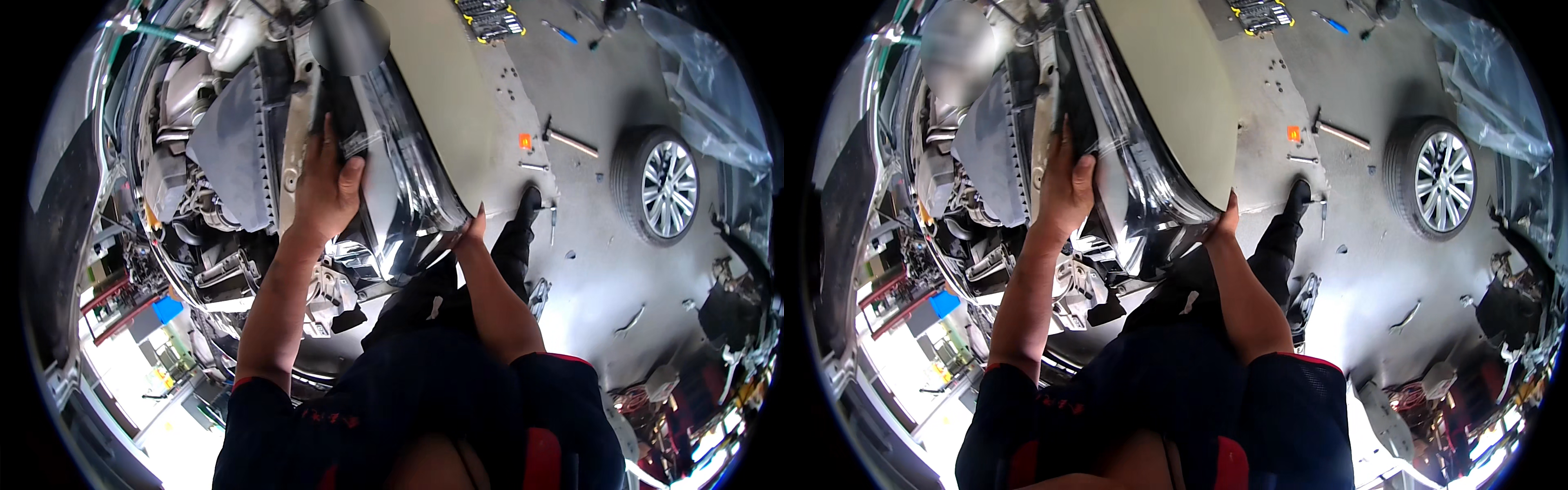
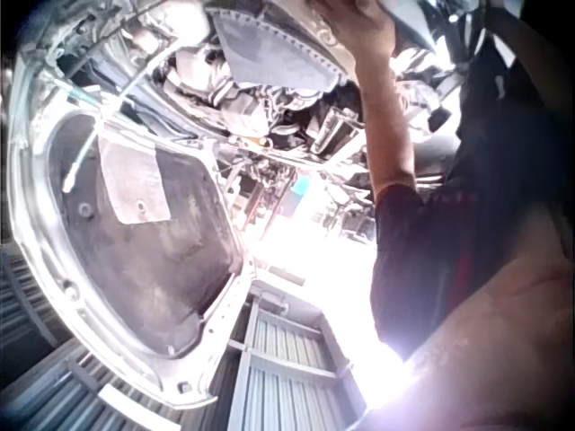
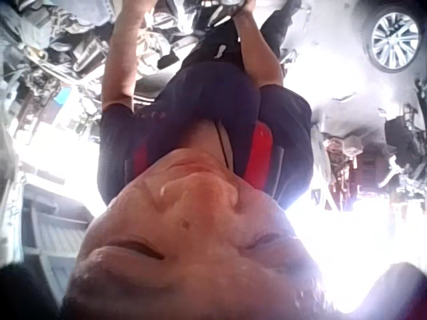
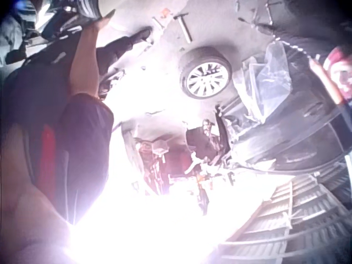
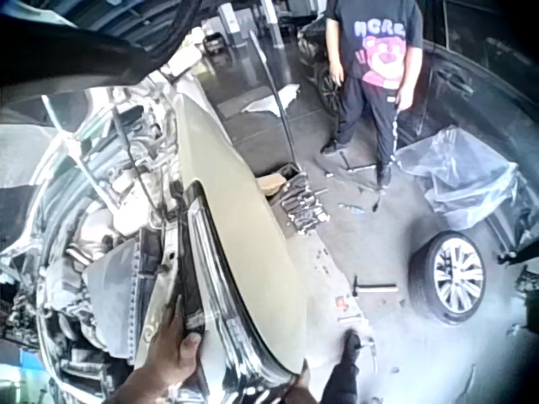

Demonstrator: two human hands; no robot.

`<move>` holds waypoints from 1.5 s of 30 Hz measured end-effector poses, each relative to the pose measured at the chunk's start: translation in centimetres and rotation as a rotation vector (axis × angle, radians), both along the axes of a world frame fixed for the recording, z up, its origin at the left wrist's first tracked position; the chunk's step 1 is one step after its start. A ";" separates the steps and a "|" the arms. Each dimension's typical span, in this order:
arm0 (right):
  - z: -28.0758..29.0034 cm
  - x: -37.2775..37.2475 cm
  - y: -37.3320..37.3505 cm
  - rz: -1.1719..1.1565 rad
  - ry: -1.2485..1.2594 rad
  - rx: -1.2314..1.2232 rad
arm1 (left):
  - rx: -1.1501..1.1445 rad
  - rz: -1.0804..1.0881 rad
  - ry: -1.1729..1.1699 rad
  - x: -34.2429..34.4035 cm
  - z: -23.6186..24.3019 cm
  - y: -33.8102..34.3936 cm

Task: The person removes a headlight assembly from a car using hand tools, sets the headlight down, and then pulls and bends the front fender panel by hand.

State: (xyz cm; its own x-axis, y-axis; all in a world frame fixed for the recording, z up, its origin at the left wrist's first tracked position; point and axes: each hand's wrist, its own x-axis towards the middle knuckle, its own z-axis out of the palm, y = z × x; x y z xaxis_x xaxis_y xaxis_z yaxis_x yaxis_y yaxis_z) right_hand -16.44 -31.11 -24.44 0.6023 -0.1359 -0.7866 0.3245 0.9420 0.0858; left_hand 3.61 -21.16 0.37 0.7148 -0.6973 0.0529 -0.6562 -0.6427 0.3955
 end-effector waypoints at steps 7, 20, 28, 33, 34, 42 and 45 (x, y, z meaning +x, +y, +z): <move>-0.1 -0.6 -0.6 -0.050 -0.097 0.043 | -0.026 -0.065 -0.033 1.2 -0.5 -0.6; 0.1 -0.5 -0.9 -0.076 -0.157 0.043 | 0.284 -0.189 -0.276 2.9 0.9 -3.0; 0.2 -0.5 -1.2 0.004 -0.145 -0.015 | 0.673 0.204 -0.080 3.8 8.3 -10.0; 1.0 0.3 -1.3 0.017 -0.155 0.012 | 0.368 0.186 -0.316 7.3 7.0 -9.5; 1.3 0.2 -1.2 0.026 -0.155 0.022 | 0.287 0.183 -0.319 7.7 7.2 -9.4; -0.3 0.1 -1.0 0.006 -0.172 -0.002 | -0.114 0.015 -0.108 11.3 1.3 -10.6; -1.3 -0.1 -0.9 0.011 -0.211 -0.033 | -0.169 0.001 -0.097 11.5 1.4 -11.1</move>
State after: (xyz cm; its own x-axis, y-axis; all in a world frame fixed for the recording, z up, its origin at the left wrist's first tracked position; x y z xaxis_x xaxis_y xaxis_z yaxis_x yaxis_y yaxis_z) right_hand -16.50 -31.97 -25.77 0.7544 -0.1523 -0.6385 0.2928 0.9486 0.1197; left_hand 15.13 -32.25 1.73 0.7012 -0.6721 0.2378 -0.6961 -0.5733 0.4322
